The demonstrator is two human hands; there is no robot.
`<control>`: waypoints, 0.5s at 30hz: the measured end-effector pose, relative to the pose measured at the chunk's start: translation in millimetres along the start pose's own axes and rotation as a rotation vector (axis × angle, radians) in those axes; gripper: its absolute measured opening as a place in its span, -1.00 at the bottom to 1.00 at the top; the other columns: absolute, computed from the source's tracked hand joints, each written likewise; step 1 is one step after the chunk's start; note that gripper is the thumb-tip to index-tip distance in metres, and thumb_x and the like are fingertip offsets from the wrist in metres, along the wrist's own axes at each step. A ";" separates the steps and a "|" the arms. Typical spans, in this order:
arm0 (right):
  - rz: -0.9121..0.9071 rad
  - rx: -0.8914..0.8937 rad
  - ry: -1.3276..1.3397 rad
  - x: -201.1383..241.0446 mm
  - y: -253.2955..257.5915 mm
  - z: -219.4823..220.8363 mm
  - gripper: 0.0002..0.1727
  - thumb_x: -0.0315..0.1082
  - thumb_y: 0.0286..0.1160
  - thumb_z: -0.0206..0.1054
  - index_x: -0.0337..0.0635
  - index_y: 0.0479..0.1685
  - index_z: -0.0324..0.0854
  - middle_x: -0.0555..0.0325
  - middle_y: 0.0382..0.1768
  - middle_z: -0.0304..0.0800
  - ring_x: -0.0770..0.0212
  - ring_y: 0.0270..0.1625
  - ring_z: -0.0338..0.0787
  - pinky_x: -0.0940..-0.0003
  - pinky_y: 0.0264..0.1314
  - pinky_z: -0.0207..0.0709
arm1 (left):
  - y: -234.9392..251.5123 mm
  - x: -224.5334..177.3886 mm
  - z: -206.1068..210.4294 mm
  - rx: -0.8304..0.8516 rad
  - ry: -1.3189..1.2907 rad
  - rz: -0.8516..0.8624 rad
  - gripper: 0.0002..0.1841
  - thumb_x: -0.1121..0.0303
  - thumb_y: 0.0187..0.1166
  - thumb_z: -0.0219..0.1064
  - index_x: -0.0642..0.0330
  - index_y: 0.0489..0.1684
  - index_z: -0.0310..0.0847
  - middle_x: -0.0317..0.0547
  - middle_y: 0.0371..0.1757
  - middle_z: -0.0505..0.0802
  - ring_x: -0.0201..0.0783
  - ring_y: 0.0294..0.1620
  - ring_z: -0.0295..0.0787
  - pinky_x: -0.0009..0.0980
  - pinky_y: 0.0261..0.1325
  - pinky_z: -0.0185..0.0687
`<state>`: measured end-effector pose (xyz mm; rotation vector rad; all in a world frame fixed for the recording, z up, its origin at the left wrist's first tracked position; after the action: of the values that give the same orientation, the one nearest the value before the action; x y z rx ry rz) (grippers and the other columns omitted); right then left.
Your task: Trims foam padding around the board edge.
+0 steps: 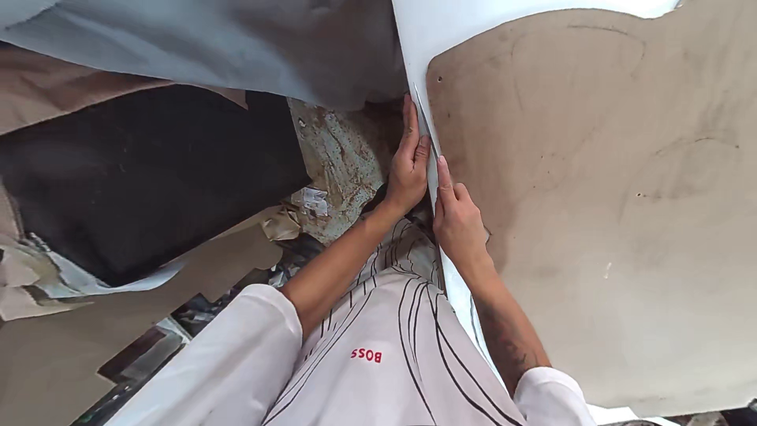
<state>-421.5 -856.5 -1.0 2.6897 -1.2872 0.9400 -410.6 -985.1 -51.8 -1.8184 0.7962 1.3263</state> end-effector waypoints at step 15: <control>0.018 0.021 -0.040 8.4 -1.8 -3.6 -0.33 -0.38 0.68 0.13 0.02 0.85 0.27 -0.05 -0.21 0.70 0.16 -0.52 0.70 0.30 -0.52 0.61 | 5.2 6.3 -6.8 -0.017 0.054 0.039 -0.44 0.33 0.91 -0.07 0.23 0.88 0.04 -0.20 0.93 0.11 -0.32 0.87 0.09 -0.24 0.88 0.16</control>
<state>-418.0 -860.3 6.8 2.7317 -1.3179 0.9111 -409.7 -994.0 -57.6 -1.8677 0.8551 1.3171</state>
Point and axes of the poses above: each hand's wrist, its own y-axis towards the middle knuckle, its own z-axis out of the palm, x = y × z, the point moved 8 cm from there along y, towards the middle knuckle
